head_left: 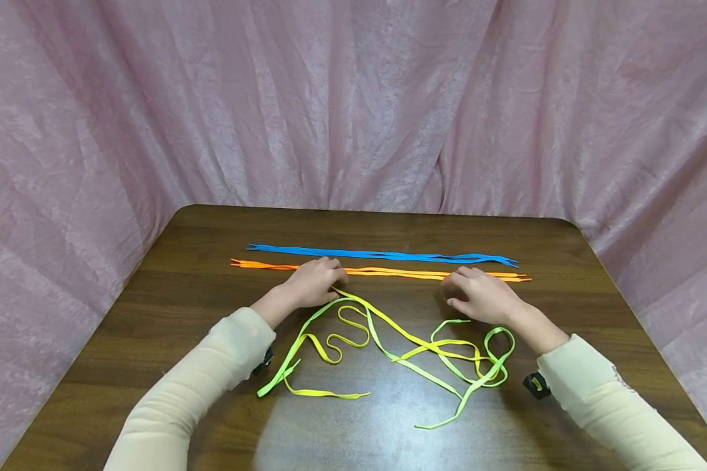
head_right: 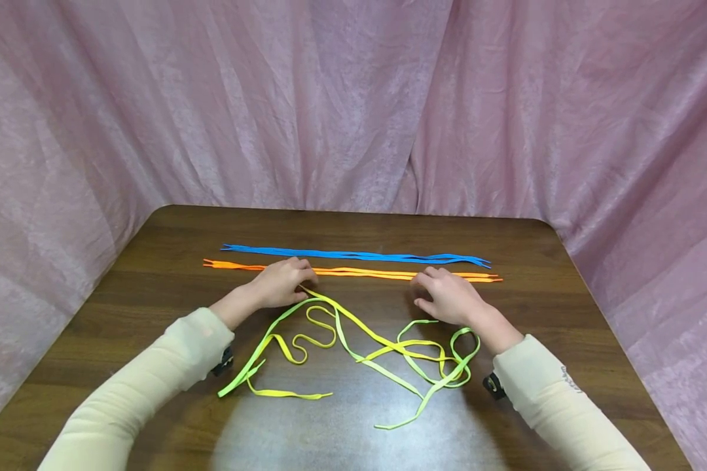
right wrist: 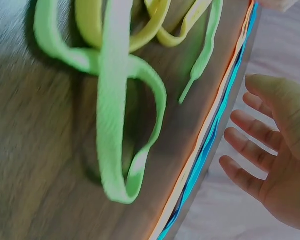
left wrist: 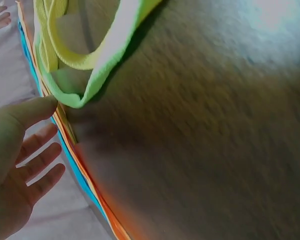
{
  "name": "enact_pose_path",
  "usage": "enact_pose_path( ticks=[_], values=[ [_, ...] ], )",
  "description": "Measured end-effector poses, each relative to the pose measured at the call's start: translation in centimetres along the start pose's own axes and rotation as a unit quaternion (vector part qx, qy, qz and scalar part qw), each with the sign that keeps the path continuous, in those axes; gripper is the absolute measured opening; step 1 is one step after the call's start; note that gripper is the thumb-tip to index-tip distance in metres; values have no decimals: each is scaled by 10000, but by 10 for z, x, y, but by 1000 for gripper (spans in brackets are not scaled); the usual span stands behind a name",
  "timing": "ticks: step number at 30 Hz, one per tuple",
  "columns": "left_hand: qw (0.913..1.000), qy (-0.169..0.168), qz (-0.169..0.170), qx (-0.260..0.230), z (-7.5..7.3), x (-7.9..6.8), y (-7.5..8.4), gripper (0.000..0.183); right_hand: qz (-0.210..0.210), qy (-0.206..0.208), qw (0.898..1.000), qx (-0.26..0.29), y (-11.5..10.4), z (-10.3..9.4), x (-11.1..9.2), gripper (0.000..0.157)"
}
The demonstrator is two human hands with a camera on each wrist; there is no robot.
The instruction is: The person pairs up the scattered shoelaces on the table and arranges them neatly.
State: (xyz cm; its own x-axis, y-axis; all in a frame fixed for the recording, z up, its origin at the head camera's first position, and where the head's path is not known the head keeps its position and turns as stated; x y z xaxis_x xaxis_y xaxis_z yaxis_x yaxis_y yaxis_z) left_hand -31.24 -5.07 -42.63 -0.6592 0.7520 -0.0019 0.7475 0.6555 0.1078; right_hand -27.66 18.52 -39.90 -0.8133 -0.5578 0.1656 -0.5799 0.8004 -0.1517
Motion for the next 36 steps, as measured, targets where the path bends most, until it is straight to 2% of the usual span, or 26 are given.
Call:
enact_pose_path(
  ticks=[5,12,18,24,36],
  values=[
    [10000,2,54,-15,3,4,4,20,-136,-71,9999,47,-13,5,2,30],
    [9999,-16,-60,-80,9,5,4,6,-378,-77,9991,153,-30,10,3,26],
    [9997,179,-51,-132,7,4,6,14,-464,-146,9987,177,-41,13,1,24],
    [9991,283,-117,-294,1,1,6,14,-696,-112,9972,253,-54,14,-3,21],
    [9962,811,120,-295,-21,-7,15,13,-1402,189,9898,172,-86,12,-9,19]
  ],
)
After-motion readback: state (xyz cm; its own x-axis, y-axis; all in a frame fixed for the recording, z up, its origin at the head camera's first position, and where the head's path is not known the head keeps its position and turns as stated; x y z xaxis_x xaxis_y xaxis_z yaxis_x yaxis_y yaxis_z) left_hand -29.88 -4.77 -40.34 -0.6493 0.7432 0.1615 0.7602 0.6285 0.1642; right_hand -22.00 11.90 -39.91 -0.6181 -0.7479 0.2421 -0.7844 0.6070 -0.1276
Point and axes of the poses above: each hand's wrist, its own x-axis towards the middle knuckle, its own z-axis out of the palm, y = z × x, the point moved 9 cm from there along x, towards the middle knuckle, and after that the axes turned 4 degrees about z, right-handed, at the moved point
